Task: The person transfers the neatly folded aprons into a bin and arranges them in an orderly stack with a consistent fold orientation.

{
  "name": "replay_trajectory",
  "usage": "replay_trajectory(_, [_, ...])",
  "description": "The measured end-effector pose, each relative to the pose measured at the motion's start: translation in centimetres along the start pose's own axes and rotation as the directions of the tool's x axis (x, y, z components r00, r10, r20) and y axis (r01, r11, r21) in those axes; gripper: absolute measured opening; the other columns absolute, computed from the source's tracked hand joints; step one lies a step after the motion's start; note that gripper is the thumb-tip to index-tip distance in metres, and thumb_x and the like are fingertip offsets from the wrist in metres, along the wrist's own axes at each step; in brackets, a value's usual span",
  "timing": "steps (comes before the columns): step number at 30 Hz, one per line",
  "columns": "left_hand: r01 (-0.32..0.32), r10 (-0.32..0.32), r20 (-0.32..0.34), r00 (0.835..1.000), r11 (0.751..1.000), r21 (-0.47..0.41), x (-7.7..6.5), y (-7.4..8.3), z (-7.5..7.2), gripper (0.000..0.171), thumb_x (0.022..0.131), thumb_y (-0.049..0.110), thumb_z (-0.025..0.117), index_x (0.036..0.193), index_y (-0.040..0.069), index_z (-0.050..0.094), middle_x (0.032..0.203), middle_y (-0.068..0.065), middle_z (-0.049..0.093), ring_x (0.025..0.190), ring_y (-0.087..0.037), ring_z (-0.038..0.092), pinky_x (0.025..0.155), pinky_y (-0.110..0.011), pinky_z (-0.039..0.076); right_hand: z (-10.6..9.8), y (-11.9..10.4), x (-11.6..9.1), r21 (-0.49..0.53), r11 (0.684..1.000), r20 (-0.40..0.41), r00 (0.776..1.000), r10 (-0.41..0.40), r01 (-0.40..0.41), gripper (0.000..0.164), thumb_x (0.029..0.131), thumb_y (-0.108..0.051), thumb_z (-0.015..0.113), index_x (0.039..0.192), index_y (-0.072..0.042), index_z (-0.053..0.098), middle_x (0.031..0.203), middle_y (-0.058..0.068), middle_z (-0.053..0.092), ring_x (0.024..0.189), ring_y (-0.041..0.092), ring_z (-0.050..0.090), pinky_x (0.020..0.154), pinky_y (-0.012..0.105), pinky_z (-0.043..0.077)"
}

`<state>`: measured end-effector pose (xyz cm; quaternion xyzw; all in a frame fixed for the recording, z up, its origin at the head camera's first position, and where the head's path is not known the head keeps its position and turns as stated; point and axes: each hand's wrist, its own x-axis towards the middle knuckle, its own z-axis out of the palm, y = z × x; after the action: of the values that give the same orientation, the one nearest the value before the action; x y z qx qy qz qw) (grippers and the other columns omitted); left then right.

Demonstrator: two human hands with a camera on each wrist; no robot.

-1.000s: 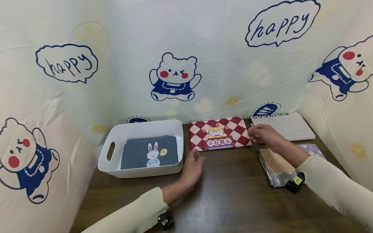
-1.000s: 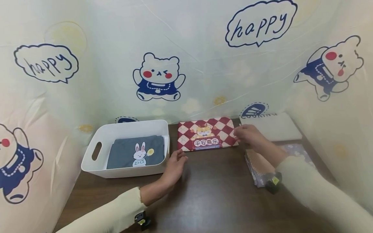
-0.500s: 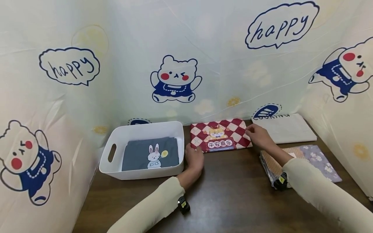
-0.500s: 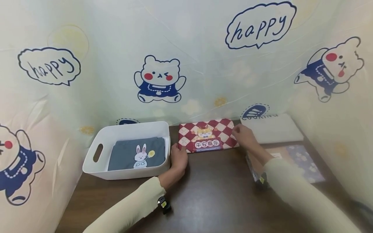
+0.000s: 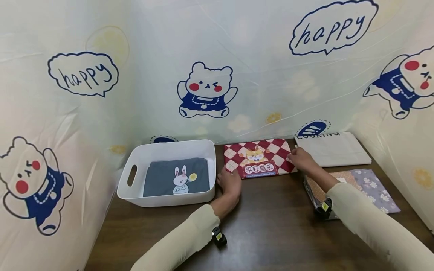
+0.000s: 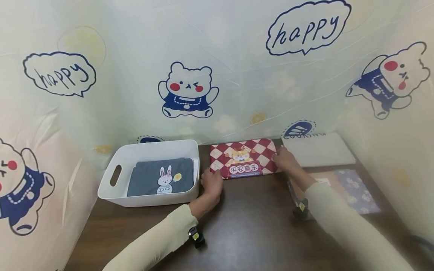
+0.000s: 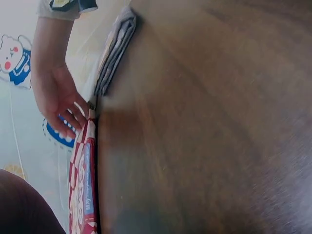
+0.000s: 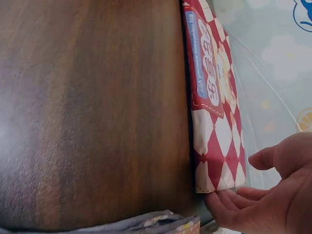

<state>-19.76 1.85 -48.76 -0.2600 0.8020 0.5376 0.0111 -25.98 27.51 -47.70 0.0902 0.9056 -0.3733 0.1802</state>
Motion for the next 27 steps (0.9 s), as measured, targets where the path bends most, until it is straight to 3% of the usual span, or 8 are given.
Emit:
replay_trajectory(6, [0.072,-0.074,0.027,0.997,0.995,0.072,-0.9,-0.2,0.0,0.058,0.100,0.028,0.056,0.150,0.001,0.043,0.144,-0.025,0.038,0.137,-0.041,0.029,0.117,-0.065,0.023,-0.1,0.7,-0.7,-0.011,1.000,-0.002,1.000,0.001,-0.001,0.048,0.105,-0.024,0.044,0.133,0.014,0.040,0.121,0.028,0.051,0.101,0.032,0.051,0.074,0.030,0.047])
replay_trajectory(10, [0.120,-0.119,-0.017,0.993,0.986,0.117,-0.5,0.1,0.1,0.057,0.100,0.030,0.055,0.146,-0.003,0.047,0.140,-0.027,0.040,0.135,-0.043,0.033,0.117,-0.064,0.025,0.0,0.6,-0.5,-0.002,1.000,-0.002,1.000,-0.004,0.004,0.045,0.105,-0.024,0.045,0.128,0.015,0.046,0.110,0.023,0.054,0.092,0.028,0.052,0.069,0.028,0.045])
replay_trajectory(15, [0.171,-0.166,-0.054,0.985,0.978,0.119,-0.1,0.3,0.5,0.049,0.101,0.031,0.055,0.137,-0.003,0.053,0.135,-0.027,0.045,0.129,-0.042,0.039,0.115,-0.064,0.027,0.0,0.3,-0.1,0.019,0.999,0.037,0.998,0.046,-0.046,0.043,0.106,-0.023,0.043,0.121,0.013,0.060,0.093,0.013,0.060,0.082,0.022,0.053,0.068,0.027,0.045])
replay_trajectory(19, [0.189,-0.188,-0.051,0.981,0.982,0.003,0.3,0.4,0.4,0.050,0.102,0.028,0.055,0.139,-0.004,0.051,0.139,-0.025,0.048,0.131,-0.039,0.044,0.117,-0.059,0.032,0.0,0.0,0.3,0.051,0.997,0.067,0.996,0.057,-0.061,0.042,0.107,-0.023,0.041,0.120,0.012,0.060,0.095,0.013,0.062,0.084,0.021,0.055,0.069,0.026,0.047])
replay_trajectory(23, [0.156,-0.159,-0.003,0.987,0.975,-0.159,0.7,0.4,-0.1,0.051,0.104,0.023,0.051,0.145,-0.007,0.044,0.146,-0.023,0.052,0.135,-0.034,0.051,0.116,-0.053,0.041,-0.3,-0.2,0.4,0.106,0.991,0.095,0.993,0.074,-0.084,0.044,0.107,-0.021,0.041,0.130,0.015,0.054,0.108,0.018,0.061,0.090,0.021,0.056,0.071,0.025,0.050])
replay_trajectory(27, [0.128,-0.117,0.065,0.991,0.970,-0.206,0.8,0.1,-0.5,0.049,0.105,0.021,0.047,0.145,-0.007,0.042,0.143,-0.023,0.055,0.132,-0.034,0.054,0.113,-0.053,0.045,-0.7,-0.1,0.5,0.188,0.976,0.112,0.989,0.092,-0.112,0.045,0.107,-0.018,0.042,0.134,0.017,0.049,0.107,0.016,0.060,0.086,0.016,0.057,0.069,0.023,0.051])
